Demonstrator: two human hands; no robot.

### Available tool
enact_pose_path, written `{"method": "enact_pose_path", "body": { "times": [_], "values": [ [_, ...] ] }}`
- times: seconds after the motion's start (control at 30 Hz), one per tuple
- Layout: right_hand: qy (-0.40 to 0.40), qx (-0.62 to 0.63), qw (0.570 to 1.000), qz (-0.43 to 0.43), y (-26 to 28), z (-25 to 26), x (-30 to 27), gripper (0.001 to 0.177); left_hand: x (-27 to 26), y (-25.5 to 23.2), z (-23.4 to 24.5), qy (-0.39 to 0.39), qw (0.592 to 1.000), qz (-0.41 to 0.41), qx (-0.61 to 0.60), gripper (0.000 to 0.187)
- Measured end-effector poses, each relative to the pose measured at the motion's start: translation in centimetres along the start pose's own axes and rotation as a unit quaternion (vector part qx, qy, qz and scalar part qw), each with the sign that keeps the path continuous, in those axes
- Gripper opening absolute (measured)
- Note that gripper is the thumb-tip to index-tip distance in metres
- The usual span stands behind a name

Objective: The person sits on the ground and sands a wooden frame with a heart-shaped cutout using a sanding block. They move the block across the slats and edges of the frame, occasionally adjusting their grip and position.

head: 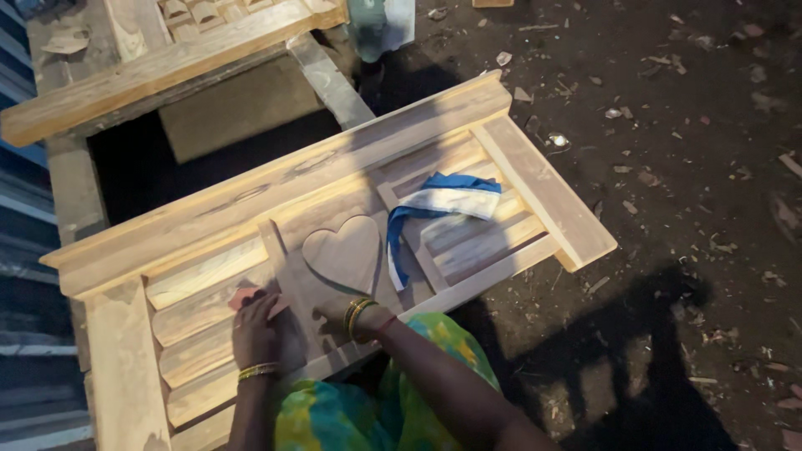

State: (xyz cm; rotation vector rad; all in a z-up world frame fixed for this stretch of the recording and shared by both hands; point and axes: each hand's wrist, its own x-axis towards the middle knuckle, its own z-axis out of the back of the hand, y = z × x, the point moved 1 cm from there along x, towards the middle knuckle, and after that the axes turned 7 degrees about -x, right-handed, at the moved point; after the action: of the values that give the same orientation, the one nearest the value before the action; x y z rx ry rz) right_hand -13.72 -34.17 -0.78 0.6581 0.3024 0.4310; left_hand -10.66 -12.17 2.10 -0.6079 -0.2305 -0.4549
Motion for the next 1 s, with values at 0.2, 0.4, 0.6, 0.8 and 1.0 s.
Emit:
{"method": "enact_pose_path", "body": {
  "times": [0.2, 0.4, 0.6, 0.8, 1.0],
  "values": [
    [0.033, 0.063, 0.996, -0.054, 0.4, -0.6, 0.1, 0.04, -0.1, -0.5, 0.1, -0.065, 0.997, 0.031, -0.013, 0.043],
    [-0.023, -0.016, 1.0, 0.001, -0.6, -0.8, 0.2, 0.04, 0.4, -0.7, -0.4, -0.064, 0.994, 0.043, 0.076, 0.041],
    [0.02, 0.008, 1.0, -0.02, -0.2, -1.2, 1.0, 0.045, -0.2, -0.5, -0.1, -0.033, 0.998, 0.043, -0.015, 0.042],
    [-0.009, -0.021, 1.0, -0.001, 0.0, -0.2, 0.0, 0.041, 0.4, -1.6, -0.8, -0.074, 0.992, 0.072, 0.076, 0.028],
    [0.016, 0.007, 1.0, -0.017, 1.2, 0.9, -0.3, 0.045, -0.3, -1.8, -0.5, -0.032, 0.999, 0.031, 0.016, 0.035]
  ]
}}
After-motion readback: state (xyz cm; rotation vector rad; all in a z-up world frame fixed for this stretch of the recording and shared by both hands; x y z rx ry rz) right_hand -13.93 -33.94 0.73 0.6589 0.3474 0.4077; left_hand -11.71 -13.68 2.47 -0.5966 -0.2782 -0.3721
